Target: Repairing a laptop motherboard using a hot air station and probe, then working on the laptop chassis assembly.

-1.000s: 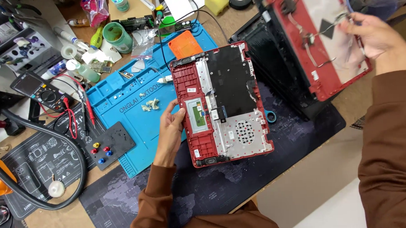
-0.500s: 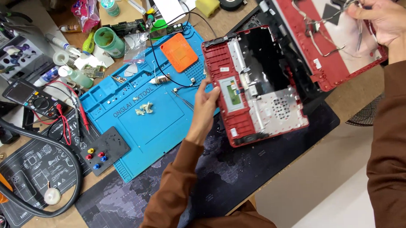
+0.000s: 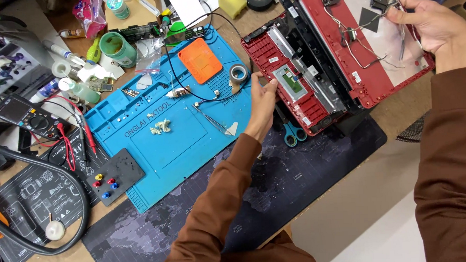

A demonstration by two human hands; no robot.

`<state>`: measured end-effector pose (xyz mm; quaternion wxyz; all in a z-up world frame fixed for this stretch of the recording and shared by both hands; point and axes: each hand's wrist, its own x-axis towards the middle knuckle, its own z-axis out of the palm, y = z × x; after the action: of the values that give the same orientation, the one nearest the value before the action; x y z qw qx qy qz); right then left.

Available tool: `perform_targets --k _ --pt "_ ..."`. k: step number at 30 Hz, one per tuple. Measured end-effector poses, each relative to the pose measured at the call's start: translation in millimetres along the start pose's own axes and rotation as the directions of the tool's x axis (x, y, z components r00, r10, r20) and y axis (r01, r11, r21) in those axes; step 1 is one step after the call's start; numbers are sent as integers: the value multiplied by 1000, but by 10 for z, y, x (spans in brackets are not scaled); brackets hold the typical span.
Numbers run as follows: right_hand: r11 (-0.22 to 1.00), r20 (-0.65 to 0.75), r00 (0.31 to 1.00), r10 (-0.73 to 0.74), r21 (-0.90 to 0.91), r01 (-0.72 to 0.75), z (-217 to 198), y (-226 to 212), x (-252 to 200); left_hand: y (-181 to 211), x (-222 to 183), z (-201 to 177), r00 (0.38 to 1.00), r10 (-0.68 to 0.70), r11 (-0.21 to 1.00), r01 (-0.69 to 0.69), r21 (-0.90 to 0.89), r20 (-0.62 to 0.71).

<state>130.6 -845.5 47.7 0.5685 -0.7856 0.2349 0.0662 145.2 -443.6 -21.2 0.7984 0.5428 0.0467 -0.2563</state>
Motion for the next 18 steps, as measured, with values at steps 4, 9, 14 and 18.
perform_targets --k 4,9,14,18 --pt "999 -15 999 42 -19 -42 30 48 27 -29 70 -4 997 -53 998 52 28 51" --pt "994 -7 997 78 -77 -78 301 -131 -86 58 -11 -78 987 -55 981 25 190 151" --pt "991 122 992 -13 137 -4 586 -251 -139 302 -205 -109 988 -53 897 -17 441 144" --pt "998 150 988 31 56 -40 983 -716 -521 467 -468 -264 925 236 855 -343 389 297"
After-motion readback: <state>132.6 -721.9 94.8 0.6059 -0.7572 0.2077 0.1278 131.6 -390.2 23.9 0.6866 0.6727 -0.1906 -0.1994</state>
